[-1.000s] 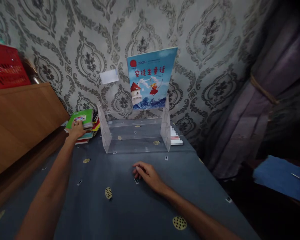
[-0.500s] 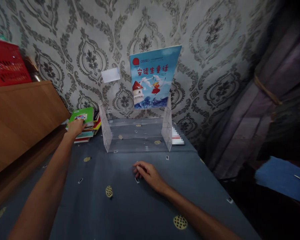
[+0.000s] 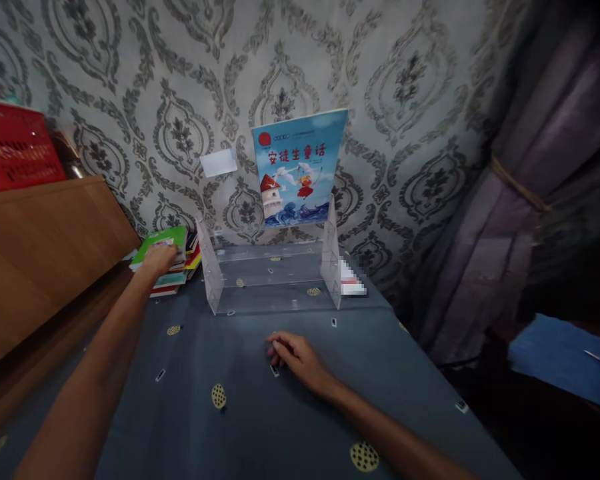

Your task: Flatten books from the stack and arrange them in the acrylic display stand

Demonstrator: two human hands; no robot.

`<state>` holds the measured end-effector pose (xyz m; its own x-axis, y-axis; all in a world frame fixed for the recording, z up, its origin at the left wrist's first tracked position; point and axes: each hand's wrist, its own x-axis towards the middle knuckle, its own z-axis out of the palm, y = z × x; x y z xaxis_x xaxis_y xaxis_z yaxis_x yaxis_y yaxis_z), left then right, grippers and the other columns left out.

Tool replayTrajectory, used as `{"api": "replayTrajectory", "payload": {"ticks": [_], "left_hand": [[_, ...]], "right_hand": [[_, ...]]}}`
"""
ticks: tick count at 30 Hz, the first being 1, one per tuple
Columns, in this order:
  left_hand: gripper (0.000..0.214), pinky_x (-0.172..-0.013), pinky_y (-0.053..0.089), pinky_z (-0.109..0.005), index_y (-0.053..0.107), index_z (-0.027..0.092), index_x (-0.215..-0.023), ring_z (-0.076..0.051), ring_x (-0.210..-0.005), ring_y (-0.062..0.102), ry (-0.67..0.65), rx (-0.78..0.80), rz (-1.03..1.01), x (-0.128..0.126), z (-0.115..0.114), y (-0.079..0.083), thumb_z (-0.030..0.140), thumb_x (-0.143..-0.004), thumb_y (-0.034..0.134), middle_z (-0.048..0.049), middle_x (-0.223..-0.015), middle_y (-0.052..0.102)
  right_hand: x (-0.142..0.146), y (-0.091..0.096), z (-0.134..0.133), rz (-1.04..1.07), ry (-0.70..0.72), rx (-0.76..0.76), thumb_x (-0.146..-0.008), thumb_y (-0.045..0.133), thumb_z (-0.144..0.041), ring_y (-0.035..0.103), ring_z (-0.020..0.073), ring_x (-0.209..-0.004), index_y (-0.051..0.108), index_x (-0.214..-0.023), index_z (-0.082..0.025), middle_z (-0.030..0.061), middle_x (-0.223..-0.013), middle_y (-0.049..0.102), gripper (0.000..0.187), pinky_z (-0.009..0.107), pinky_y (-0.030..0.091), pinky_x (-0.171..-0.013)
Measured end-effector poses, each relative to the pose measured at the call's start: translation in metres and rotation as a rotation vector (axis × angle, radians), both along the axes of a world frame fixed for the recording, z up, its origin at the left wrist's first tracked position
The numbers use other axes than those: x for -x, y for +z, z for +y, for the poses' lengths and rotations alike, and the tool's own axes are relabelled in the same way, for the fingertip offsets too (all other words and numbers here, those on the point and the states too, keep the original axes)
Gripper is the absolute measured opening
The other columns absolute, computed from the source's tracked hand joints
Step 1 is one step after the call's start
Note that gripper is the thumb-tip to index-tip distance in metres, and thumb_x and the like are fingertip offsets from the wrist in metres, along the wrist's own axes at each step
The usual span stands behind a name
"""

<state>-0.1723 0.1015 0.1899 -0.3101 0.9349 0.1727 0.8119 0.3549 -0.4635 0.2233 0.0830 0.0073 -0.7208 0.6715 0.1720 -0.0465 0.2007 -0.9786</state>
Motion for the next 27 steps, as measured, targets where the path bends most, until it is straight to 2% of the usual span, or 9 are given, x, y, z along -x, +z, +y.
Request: {"api": "replayTrajectory", "payload": {"ticks": [4,6,8,11,13,15,17,20,27], "left_hand": [[0.041,-0.092,0.047,-0.051,0.059,0.008,-0.124,-0.037,-0.106,0.068,0.023,-0.031,0.03,-0.003,-0.018,0.012,0.016,-0.092,0.036,-0.025,-0.114,0.07],[0.042,-0.095,0.045,-0.053,0.057,0.009,-0.129,-0.038,-0.109,0.066,0.019,-0.057,0.034,-0.002,-0.032,0.011,0.023,-0.092,0.041,-0.0247,-0.117,0.069],[0.052,-0.1,0.043,-0.055,0.048,0.012,-0.14,-0.039,-0.122,0.059,-0.026,-0.094,0.008,0.001,-0.046,0.002,0.033,-0.093,0.043,-0.024,-0.132,0.062],[0.072,-0.106,0.037,-0.063,0.031,0.017,-0.153,-0.04,-0.141,0.039,-0.078,-0.07,0.005,0.008,-0.059,-0.02,0.045,-0.09,0.05,-0.0219,-0.154,0.042],[0.072,-0.105,0.036,-0.066,0.028,0.019,-0.154,-0.041,-0.142,0.036,-0.058,-0.042,0.025,0.014,-0.061,-0.033,0.04,-0.09,0.051,-0.0218,-0.155,0.04],[0.064,-0.1,0.044,-0.062,0.031,0.019,-0.153,-0.04,-0.136,0.045,-0.033,-0.007,0.006,0.019,-0.06,-0.043,0.032,-0.091,0.047,-0.0219,-0.15,0.046],[0.059,-0.094,0.05,-0.056,0.035,0.018,-0.151,-0.038,-0.129,0.053,-0.032,0.017,-0.028,0.023,-0.058,-0.048,0.029,-0.093,0.042,-0.0223,-0.146,0.05],[0.057,-0.094,0.053,-0.052,0.036,0.016,-0.15,-0.037,-0.131,0.051,-0.053,-0.019,-0.049,0.023,-0.061,-0.052,0.027,-0.094,0.039,-0.0228,-0.147,0.048],[0.076,-0.106,0.035,-0.071,0.025,0.017,-0.157,-0.044,-0.145,0.03,-0.039,-0.18,0.077,0.006,-0.069,-0.061,0.028,-0.087,0.052,-0.0241,-0.158,0.034]], "right_hand": [[0.0,-0.001,0.0,0.006,-0.004,-0.016,-0.095,0.049,-0.044,0.066,0.0148,-0.069,0.063,-0.102,-0.017,0.0041,-0.083,0.067,0.031,0.028,0.05,-0.064],[0.0,-0.001,0.0,0.007,-0.008,-0.025,-0.095,0.049,-0.043,0.066,0.0148,-0.069,0.064,-0.102,-0.018,0.0039,-0.082,0.067,0.03,0.028,0.05,-0.063],[0.0,-0.001,0.0,0.01,-0.007,-0.031,-0.095,0.05,-0.042,0.066,0.0149,-0.069,0.064,-0.101,-0.018,0.0038,-0.082,0.068,0.029,0.028,0.051,-0.064],[0.0,0.001,0.0,0.015,0.005,-0.022,-0.095,0.051,-0.043,0.066,0.0148,-0.07,0.065,-0.101,-0.018,0.0039,-0.082,0.068,0.029,0.028,0.05,-0.064],[0.0,0.002,0.0,0.015,0.005,-0.017,-0.094,0.051,-0.044,0.065,0.0146,-0.069,0.064,-0.1,-0.018,0.0038,-0.082,0.067,0.03,0.028,0.05,-0.064],[0.001,0.002,0.0,0.015,0.001,-0.016,-0.094,0.052,-0.045,0.065,0.0146,-0.069,0.064,-0.1,-0.017,0.0039,-0.082,0.067,0.031,0.028,0.05,-0.063],[0.001,0.001,0.0,0.016,0.001,-0.018,-0.093,0.052,-0.045,0.065,0.0147,-0.068,0.064,-0.1,-0.017,0.004,-0.082,0.067,0.031,0.028,0.05,-0.063],[0.002,0.0,0.0,0.019,-0.005,-0.026,-0.094,0.052,-0.045,0.065,0.0149,-0.067,0.064,-0.098,-0.017,0.0036,-0.081,0.067,0.031,0.028,0.051,-0.063],[0.001,0.001,0.001,0.015,0.001,-0.056,-0.093,0.051,-0.047,0.065,0.0156,-0.069,0.064,-0.098,-0.018,0.0043,-0.082,0.067,0.033,0.029,0.05,-0.064]]}}
